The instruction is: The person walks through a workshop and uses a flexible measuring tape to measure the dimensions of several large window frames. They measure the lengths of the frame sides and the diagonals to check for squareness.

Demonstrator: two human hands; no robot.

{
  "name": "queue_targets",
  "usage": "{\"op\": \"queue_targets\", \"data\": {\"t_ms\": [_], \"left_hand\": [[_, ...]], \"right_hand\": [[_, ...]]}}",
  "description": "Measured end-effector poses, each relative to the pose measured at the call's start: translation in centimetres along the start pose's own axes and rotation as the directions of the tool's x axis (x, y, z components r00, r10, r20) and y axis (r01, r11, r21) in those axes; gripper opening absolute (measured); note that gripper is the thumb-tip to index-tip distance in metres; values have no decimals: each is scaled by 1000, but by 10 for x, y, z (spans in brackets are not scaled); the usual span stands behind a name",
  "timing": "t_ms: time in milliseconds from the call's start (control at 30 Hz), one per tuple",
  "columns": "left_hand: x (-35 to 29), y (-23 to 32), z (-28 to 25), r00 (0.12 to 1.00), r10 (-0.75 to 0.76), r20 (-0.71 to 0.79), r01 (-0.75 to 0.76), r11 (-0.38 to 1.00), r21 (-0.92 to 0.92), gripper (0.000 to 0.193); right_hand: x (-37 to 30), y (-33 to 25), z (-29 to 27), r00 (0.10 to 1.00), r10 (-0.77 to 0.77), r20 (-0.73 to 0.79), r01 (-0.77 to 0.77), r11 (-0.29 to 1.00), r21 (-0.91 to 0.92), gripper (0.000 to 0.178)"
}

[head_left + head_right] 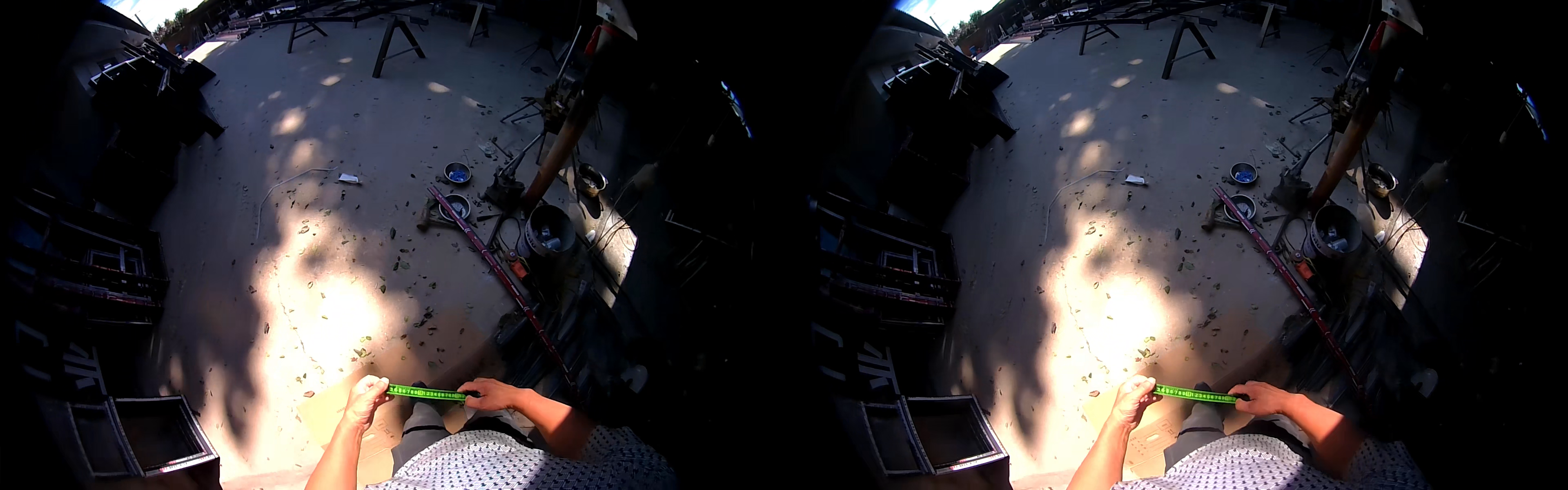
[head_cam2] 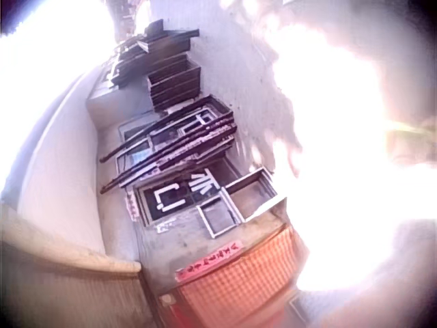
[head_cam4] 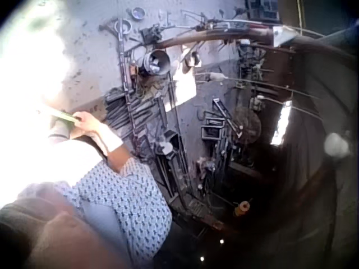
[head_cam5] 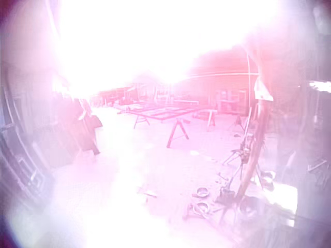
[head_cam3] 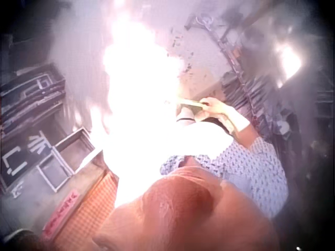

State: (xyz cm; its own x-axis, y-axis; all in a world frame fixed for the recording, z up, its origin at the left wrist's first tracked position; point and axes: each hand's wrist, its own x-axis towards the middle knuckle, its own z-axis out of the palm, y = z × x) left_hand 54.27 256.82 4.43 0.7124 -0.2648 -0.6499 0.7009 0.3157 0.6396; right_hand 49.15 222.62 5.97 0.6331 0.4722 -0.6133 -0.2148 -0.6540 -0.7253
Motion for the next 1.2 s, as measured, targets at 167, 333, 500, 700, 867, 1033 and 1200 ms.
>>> {"op": "queue_targets", "data": {"t_ms": [167, 333, 500, 700, 867, 1033, 1200], "left_hand": [[30, 88, -29, 981, 155, -113, -171, 974, -148, 14], [85, 140, -37, 962, 176, -208, -224, 945, -240, 10], [167, 211, -31, 946, 200, -257, -267, 928, -261, 17], [265, 349, -1, 908, 291, -303, -307, 952, -7, 28], [337, 435, 22, 856, 425, -295, -377, 903, 208, 25], [426, 490, 13, 835, 455, -308, -395, 887, 239, 28], [551, 576, -20, 820, 515, -250, -448, 849, 279, 30]], "right_hand": [[13, 44, -49, 988, 0, -158, -41, 966, -255, 40], [39, 1, -122, 972, 115, -203, -144, 980, -135, 35], [135, 10, -189, 970, 36, -241, -59, 994, -92, 35], [292, -41, -315, 931, -144, -336, 106, 986, -128, 33], [413, -159, -436, 946, -234, -226, 191, 962, -196, 32], [535, -233, -512, 923, -337, -186, 267, 908, -322, 30], [645, -256, -584, 916, -312, -254, 247, 935, -256, 32]]}}
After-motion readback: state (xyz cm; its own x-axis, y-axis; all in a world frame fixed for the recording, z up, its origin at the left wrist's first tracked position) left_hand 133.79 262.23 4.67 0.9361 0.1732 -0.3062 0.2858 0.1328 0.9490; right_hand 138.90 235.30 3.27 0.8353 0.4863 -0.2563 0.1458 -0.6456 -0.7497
